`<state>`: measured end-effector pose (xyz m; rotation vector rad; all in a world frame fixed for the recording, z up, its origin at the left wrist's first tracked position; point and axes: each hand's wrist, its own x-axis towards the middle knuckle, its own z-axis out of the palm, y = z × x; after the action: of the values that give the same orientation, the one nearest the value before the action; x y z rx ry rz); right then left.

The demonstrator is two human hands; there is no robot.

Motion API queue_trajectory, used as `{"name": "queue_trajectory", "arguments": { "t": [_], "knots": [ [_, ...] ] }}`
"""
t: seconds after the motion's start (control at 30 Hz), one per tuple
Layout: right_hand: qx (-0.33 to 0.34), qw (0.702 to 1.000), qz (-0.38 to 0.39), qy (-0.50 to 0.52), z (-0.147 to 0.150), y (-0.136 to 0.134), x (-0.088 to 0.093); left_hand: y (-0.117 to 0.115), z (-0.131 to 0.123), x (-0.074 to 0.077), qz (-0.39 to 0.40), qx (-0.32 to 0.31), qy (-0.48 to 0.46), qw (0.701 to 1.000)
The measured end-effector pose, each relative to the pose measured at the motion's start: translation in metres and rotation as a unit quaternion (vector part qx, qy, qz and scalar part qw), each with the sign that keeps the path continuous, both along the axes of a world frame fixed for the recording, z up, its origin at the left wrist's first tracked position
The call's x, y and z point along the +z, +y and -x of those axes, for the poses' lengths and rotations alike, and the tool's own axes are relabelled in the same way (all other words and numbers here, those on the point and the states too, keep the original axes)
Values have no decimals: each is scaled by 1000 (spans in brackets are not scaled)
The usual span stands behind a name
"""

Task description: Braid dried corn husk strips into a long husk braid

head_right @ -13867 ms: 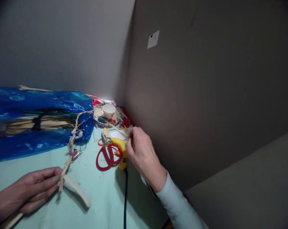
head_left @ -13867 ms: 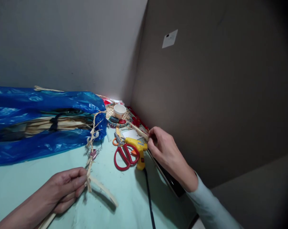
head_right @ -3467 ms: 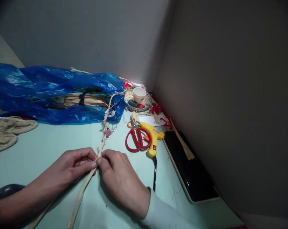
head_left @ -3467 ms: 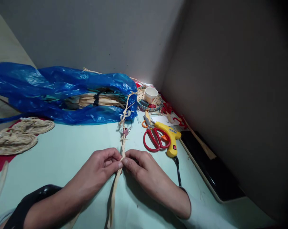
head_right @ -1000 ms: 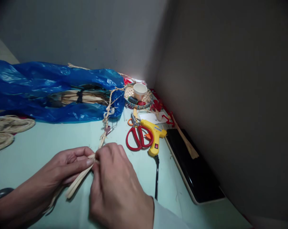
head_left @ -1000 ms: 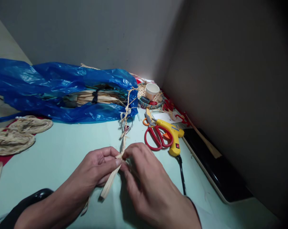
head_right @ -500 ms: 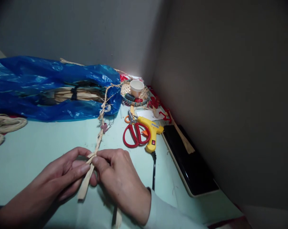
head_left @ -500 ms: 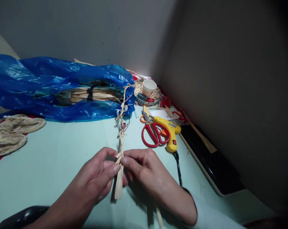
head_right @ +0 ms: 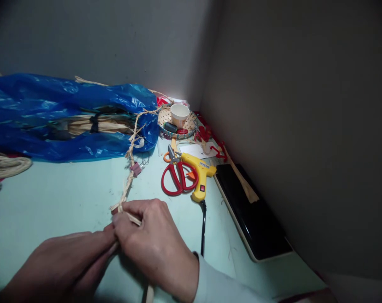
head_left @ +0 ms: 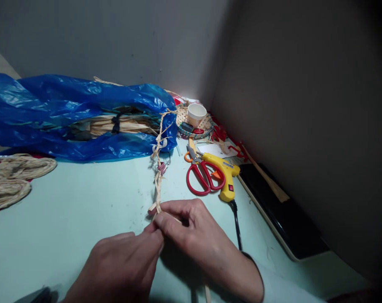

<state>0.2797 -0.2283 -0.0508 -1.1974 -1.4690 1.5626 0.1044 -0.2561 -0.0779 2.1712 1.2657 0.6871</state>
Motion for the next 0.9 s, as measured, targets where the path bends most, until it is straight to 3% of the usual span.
{"name": "queue_trajectory", "arguments": {
  "t": [0.07,0.13,0.27,0.4,0.53,0.73,0.9],
  "knots": [
    [-15,1000,7,6,1,0,1,0,1,2,-48,-37,34,998],
    [-25,999,6,25,0,0,1,5,1,10,-52,-19,24,998],
    [-7,998,-8,63,-2,1,0,28,2,29,130,100,-85,983],
    [32,997,-24,66,-3,3,-4,48,-1,27,347,45,-225,909],
    [69,994,-51,62,-6,5,-3,50,-5,20,408,6,-265,874],
    [87,979,-94,-161,-12,-2,9,46,-2,19,485,35,-314,815],
    [71,940,-144,-302,-10,-8,10,43,-1,17,482,57,-298,822]
  ]
}}
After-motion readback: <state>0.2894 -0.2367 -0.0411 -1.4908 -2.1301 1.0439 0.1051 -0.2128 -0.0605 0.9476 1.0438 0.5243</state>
